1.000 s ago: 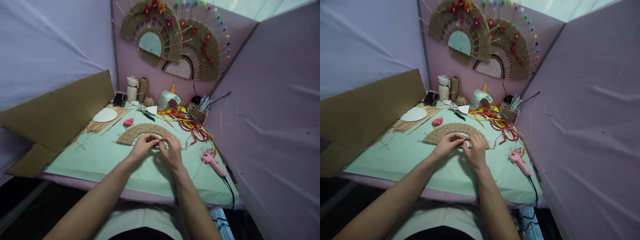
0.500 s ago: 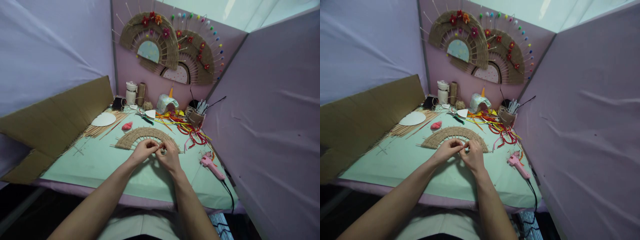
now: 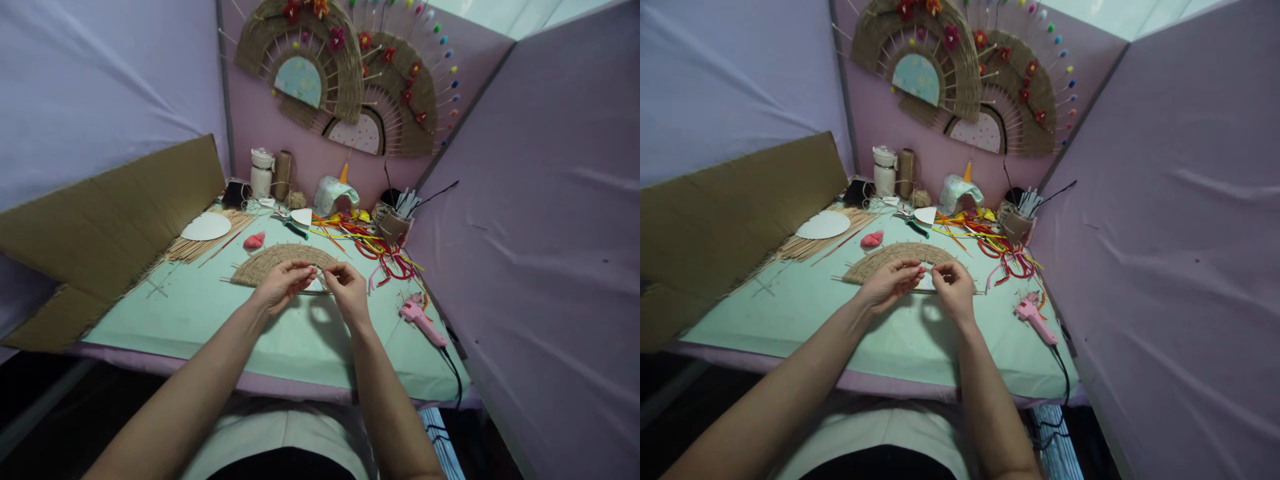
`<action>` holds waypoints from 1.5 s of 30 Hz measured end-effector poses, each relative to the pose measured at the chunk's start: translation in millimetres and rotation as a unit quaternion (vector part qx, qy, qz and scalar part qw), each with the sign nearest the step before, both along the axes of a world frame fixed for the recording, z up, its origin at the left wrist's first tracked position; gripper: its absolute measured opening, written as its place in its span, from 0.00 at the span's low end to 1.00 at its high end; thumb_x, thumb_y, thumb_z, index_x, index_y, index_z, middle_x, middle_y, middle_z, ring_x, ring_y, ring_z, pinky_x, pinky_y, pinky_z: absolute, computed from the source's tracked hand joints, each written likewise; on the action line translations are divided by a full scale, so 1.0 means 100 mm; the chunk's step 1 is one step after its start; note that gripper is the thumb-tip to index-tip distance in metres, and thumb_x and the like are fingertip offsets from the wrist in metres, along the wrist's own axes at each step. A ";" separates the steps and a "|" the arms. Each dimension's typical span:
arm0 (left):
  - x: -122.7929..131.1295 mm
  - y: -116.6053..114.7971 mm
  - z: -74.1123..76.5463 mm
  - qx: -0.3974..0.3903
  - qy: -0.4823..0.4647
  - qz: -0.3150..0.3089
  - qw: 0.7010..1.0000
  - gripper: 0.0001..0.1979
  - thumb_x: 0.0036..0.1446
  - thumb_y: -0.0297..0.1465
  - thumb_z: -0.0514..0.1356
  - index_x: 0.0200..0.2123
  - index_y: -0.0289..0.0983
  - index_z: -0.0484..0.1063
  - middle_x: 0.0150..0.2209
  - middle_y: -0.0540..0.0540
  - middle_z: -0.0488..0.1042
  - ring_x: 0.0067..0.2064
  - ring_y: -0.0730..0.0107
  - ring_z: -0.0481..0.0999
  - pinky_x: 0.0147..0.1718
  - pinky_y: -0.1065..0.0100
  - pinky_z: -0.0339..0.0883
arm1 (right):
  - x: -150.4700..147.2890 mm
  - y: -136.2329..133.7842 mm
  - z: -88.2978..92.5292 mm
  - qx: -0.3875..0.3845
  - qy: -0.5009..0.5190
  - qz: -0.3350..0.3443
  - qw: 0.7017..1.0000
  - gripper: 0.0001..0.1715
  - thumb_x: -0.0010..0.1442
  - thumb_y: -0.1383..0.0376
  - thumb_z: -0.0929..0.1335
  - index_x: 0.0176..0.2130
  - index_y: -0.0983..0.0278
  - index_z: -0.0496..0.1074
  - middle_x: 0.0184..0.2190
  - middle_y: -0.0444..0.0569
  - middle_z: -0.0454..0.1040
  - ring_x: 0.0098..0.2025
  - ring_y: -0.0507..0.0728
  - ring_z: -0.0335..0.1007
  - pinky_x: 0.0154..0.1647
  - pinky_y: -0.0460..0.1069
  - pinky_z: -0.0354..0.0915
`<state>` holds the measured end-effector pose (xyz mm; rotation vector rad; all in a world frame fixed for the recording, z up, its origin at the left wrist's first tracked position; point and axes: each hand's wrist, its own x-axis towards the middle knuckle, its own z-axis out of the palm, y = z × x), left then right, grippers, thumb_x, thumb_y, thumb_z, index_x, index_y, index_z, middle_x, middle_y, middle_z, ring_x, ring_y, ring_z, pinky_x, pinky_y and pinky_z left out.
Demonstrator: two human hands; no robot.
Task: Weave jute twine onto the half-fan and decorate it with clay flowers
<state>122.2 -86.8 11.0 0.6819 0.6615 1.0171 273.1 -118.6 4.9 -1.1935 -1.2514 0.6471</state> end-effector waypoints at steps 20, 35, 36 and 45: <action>0.03 -0.01 -0.07 0.098 0.104 -0.010 0.990 0.21 0.35 0.35 0.74 0.32 0.34 0.73 0.29 0.47 0.77 0.33 0.71 0.76 0.38 0.66 0.69 | -0.04 -0.01 -0.03 0.097 -0.289 -0.021 0.952 0.03 0.54 0.66 0.67 0.28 0.62 0.68 0.25 0.43 0.69 0.30 0.53 0.63 0.32 0.48 0.60; -0.11 0.03 0.07 0.055 0.033 -0.019 0.998 0.13 0.40 0.29 0.72 0.33 0.34 0.80 0.31 0.46 0.76 0.32 0.76 0.72 0.34 0.73 0.67 | 0.03 0.38 0.48 0.045 -0.068 0.011 0.997 0.04 0.49 0.64 0.67 0.27 0.63 0.69 0.24 0.42 0.70 0.28 0.51 0.64 0.31 0.47 0.61; -0.17 0.07 0.10 0.059 0.023 -0.013 0.998 0.12 0.41 0.29 0.72 0.33 0.33 0.79 0.31 0.46 0.76 0.32 0.76 0.72 0.34 0.74 0.67 | -0.04 0.51 0.50 0.041 -0.070 0.037 0.996 0.04 0.49 0.64 0.67 0.27 0.64 0.70 0.25 0.42 0.70 0.28 0.51 0.64 0.32 0.46 0.61; -1.01 0.86 0.21 0.092 0.117 0.169 0.974 0.10 0.49 0.31 0.69 0.27 0.33 0.72 0.25 0.50 0.72 0.27 0.76 0.73 0.27 0.74 0.68 | -0.67 1.75 0.15 -0.086 -0.123 0.144 0.978 0.03 0.45 0.67 0.68 0.23 0.65 0.71 0.19 0.40 0.69 0.24 0.49 0.61 0.29 0.45 0.58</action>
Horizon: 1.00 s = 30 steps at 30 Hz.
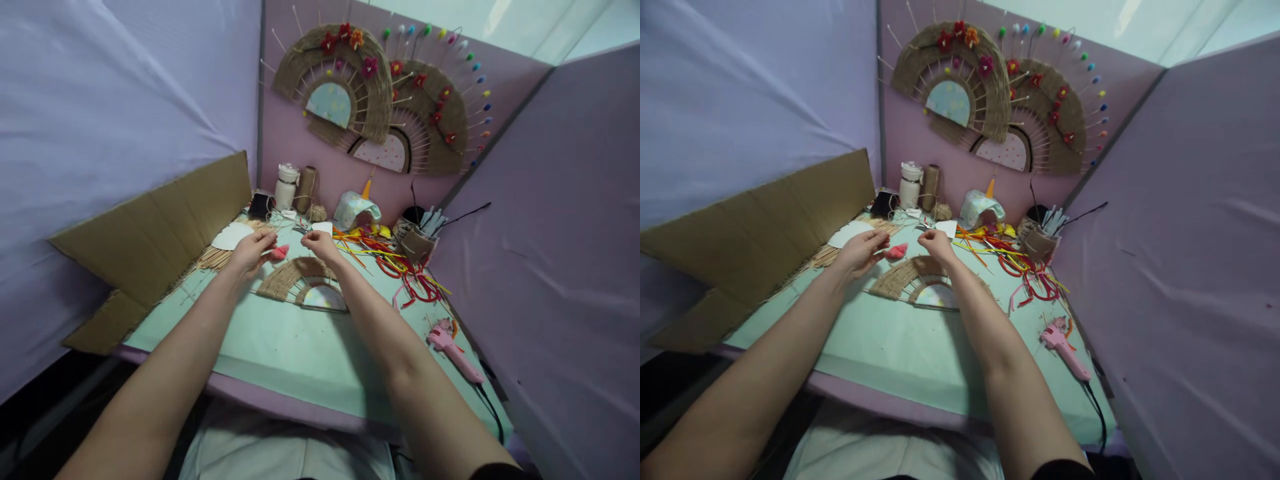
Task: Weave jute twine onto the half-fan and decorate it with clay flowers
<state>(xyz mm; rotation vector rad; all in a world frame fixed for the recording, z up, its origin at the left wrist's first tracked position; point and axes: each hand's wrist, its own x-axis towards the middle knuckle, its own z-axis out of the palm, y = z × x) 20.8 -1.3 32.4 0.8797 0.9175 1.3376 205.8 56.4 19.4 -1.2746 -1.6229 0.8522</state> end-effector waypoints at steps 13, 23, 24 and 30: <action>-0.01 0.27 -0.34 -0.098 0.049 0.005 0.994 0.09 0.57 0.18 0.59 0.25 0.30 0.70 0.24 0.43 0.77 0.29 0.73 0.79 0.33 0.74 0.73 | -0.21 0.36 -0.26 -0.071 -0.017 0.029 0.997 0.02 0.48 0.69 0.70 0.24 0.65 0.72 0.23 0.44 0.75 0.26 0.50 0.67 0.28 0.45 0.62; -0.03 0.34 -0.43 -0.109 0.001 -0.011 0.994 0.07 0.58 0.19 0.58 0.27 0.31 0.68 0.29 0.40 0.77 0.34 0.66 0.81 0.38 0.67 0.76 | -0.27 0.27 -0.19 -0.088 0.052 0.067 0.993 0.05 0.51 0.68 0.69 0.26 0.64 0.67 0.25 0.43 0.74 0.26 0.50 0.71 0.23 0.42 0.61; -0.03 0.34 -0.42 -0.109 -0.004 -0.011 0.994 0.07 0.58 0.19 0.58 0.27 0.31 0.68 0.29 0.39 0.77 0.34 0.66 0.81 0.38 0.66 0.76 | -0.27 0.25 -0.18 -0.086 0.061 0.067 0.992 0.06 0.52 0.68 0.68 0.26 0.64 0.66 0.25 0.43 0.74 0.27 0.49 0.71 0.24 0.42 0.62; -0.04 0.29 -0.36 -0.061 -0.054 -0.025 0.996 0.05 0.58 0.22 0.60 0.29 0.32 0.69 0.32 0.43 0.76 0.33 0.71 0.79 0.41 0.64 0.75 | -0.28 -0.01 -0.10 -0.015 0.127 0.044 0.991 0.05 0.54 0.64 0.68 0.29 0.63 0.67 0.27 0.42 0.73 0.31 0.50 0.73 0.35 0.46 0.69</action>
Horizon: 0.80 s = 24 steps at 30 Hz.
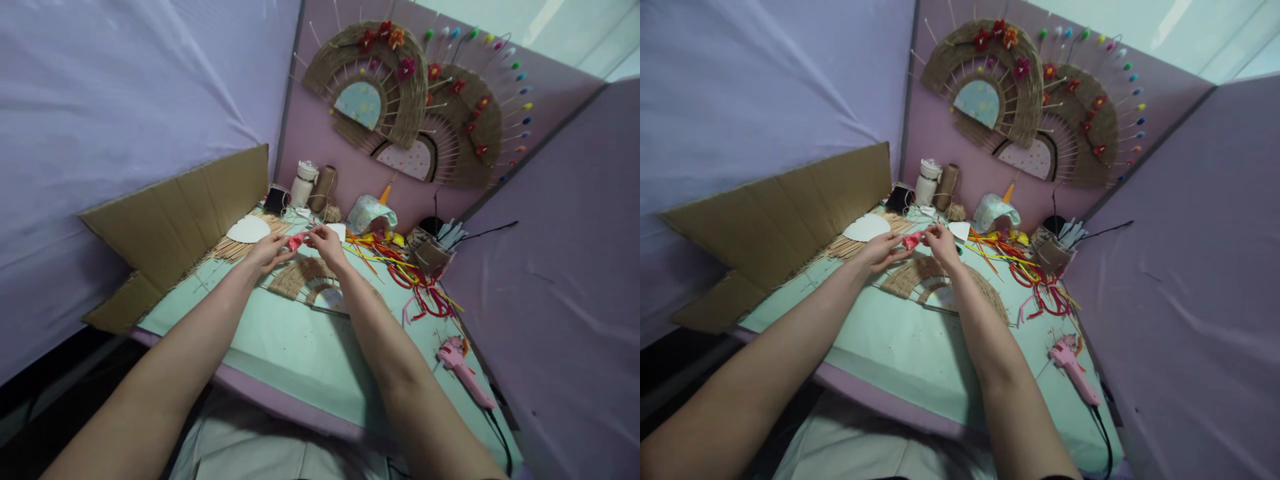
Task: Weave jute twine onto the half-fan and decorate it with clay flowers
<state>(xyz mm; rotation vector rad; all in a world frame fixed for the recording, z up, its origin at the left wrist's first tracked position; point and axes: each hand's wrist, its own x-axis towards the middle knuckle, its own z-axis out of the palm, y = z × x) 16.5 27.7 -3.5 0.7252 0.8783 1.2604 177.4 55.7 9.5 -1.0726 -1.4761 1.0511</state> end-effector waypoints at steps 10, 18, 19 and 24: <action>0.11 -0.14 0.04 0.217 0.032 -0.015 0.976 0.13 0.50 0.37 0.67 0.29 0.34 0.68 0.50 0.46 0.70 0.47 0.69 0.73 0.51 0.59 0.69 | 0.15 -0.28 0.20 0.107 -0.008 -0.056 0.993 0.04 0.53 0.64 0.67 0.30 0.62 0.69 0.24 0.42 0.72 0.27 0.52 0.72 0.31 0.47 0.70; 0.10 -0.17 0.07 0.265 0.099 -0.047 0.958 0.14 0.50 0.39 0.66 0.29 0.36 0.69 0.53 0.45 0.69 0.50 0.66 0.71 0.51 0.59 0.68 | 0.29 -0.28 0.28 0.184 -0.205 -0.099 0.956 0.03 0.51 0.65 0.69 0.26 0.62 0.73 0.27 0.45 0.72 0.31 0.54 0.68 0.36 0.49 0.66; 0.10 -0.18 0.07 0.265 0.101 -0.050 0.958 0.13 0.50 0.39 0.66 0.29 0.36 0.69 0.53 0.45 0.69 0.49 0.66 0.72 0.51 0.60 0.69 | 0.30 -0.29 0.29 0.183 -0.215 -0.098 0.954 0.04 0.51 0.64 0.70 0.26 0.62 0.73 0.26 0.45 0.72 0.31 0.54 0.67 0.37 0.49 0.65; 0.10 -0.23 0.13 0.239 0.089 -0.057 0.965 0.11 0.49 0.36 0.68 0.29 0.35 0.71 0.51 0.46 0.71 0.47 0.69 0.73 0.50 0.62 0.69 | 0.32 -0.28 0.29 0.147 -0.157 -0.088 0.973 0.09 0.48 0.64 0.71 0.28 0.61 0.66 0.26 0.41 0.70 0.29 0.52 0.66 0.33 0.48 0.65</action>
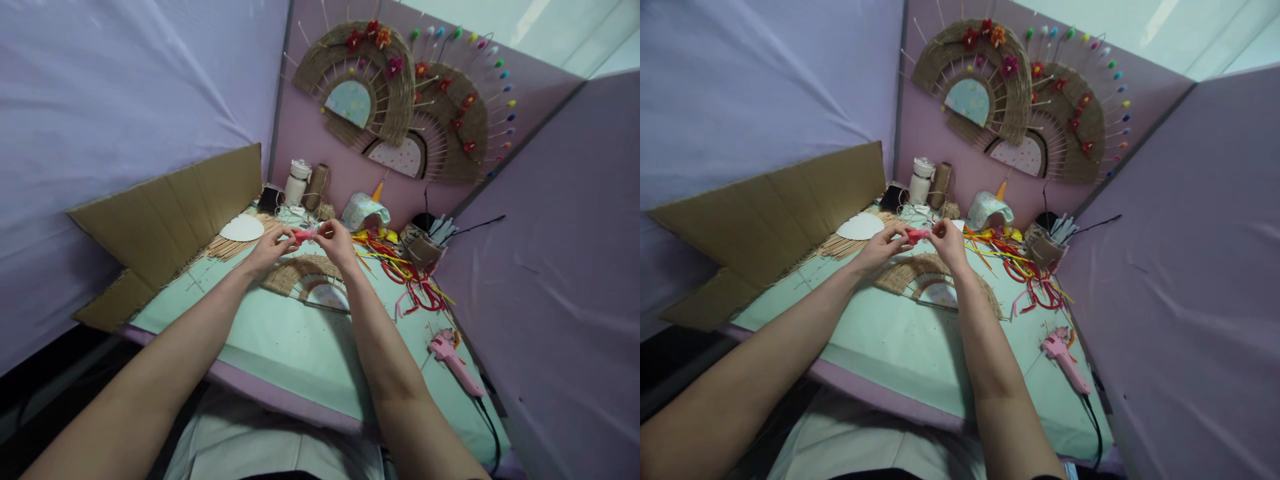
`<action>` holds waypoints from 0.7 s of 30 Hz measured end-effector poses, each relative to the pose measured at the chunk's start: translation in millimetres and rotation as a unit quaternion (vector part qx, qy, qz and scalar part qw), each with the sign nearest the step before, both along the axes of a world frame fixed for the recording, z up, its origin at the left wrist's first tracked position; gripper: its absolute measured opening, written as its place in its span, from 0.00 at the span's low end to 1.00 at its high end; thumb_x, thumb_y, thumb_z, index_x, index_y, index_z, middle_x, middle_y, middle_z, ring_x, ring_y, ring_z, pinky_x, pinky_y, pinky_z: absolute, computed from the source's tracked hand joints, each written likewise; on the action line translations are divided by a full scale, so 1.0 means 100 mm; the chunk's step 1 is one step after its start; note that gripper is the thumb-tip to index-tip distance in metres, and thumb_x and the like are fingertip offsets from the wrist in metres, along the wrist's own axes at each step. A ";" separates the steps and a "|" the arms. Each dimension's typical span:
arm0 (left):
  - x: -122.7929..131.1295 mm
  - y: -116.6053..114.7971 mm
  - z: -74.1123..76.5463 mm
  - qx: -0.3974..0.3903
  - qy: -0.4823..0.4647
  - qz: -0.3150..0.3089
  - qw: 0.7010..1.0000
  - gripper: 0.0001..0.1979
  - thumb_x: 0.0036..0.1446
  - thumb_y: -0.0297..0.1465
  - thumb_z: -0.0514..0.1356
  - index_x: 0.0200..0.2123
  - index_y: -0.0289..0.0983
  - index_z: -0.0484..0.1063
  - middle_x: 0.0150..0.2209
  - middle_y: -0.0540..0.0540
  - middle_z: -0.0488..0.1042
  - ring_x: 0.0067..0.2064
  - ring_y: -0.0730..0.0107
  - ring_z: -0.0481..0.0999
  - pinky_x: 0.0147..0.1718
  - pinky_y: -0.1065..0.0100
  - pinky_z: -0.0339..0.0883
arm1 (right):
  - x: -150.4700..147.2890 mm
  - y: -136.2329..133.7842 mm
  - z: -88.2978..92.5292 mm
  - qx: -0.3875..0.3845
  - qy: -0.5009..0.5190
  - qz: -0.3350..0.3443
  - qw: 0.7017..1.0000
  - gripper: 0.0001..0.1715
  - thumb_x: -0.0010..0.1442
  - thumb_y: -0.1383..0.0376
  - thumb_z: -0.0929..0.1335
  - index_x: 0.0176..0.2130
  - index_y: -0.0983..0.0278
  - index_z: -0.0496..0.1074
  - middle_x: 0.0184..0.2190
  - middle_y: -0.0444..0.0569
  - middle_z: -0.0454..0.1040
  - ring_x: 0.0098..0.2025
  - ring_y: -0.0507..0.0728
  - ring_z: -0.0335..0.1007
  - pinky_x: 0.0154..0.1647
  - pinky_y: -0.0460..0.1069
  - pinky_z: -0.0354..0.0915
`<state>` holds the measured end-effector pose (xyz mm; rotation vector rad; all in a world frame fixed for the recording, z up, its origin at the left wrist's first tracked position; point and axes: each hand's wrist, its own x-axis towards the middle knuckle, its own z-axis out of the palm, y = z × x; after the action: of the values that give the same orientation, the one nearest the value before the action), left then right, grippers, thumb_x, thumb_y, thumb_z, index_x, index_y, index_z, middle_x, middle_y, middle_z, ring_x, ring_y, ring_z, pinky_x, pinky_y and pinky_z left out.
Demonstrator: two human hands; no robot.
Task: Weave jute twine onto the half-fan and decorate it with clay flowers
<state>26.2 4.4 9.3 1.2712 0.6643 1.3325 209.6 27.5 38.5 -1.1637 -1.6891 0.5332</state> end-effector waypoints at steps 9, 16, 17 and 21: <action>0.02 -0.03 -0.03 0.022 0.039 -0.023 0.999 0.11 0.51 0.37 0.66 0.29 0.36 0.71 0.51 0.45 0.72 0.46 0.70 0.74 0.51 0.63 0.68 | -0.07 0.01 -0.15 -0.126 0.185 0.035 0.974 0.13 0.43 0.66 0.72 0.30 0.62 0.65 0.23 0.37 0.66 0.25 0.49 0.64 0.29 0.45 0.65; 0.00 0.01 -0.04 -0.023 -0.028 0.001 0.999 0.14 0.48 0.38 0.68 0.29 0.35 0.70 0.50 0.46 0.72 0.44 0.71 0.74 0.49 0.64 0.69 | -0.01 -0.08 -0.01 -0.219 0.273 0.174 0.920 0.22 0.37 0.63 0.78 0.33 0.62 0.68 0.29 0.40 0.73 0.34 0.50 0.71 0.43 0.50 0.69; -0.01 0.01 -0.03 -0.025 -0.030 0.001 0.999 0.14 0.48 0.38 0.68 0.29 0.35 0.70 0.50 0.46 0.72 0.43 0.72 0.75 0.49 0.64 0.69 | 0.00 -0.08 0.00 -0.222 0.269 0.178 0.920 0.23 0.37 0.63 0.78 0.33 0.62 0.69 0.29 0.40 0.74 0.34 0.50 0.72 0.44 0.50 0.69; -0.03 0.05 -0.04 -0.024 -0.004 0.028 0.999 0.11 0.50 0.36 0.66 0.29 0.36 0.70 0.50 0.45 0.72 0.40 0.71 0.75 0.47 0.61 0.70 | 0.01 -0.08 0.00 -0.223 0.283 0.164 0.918 0.23 0.36 0.63 0.78 0.32 0.62 0.69 0.29 0.40 0.74 0.33 0.49 0.71 0.45 0.49 0.69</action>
<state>22.8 8.9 5.4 1.2156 0.7274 1.3579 210.1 19.4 38.5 -0.8993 -1.2788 1.3826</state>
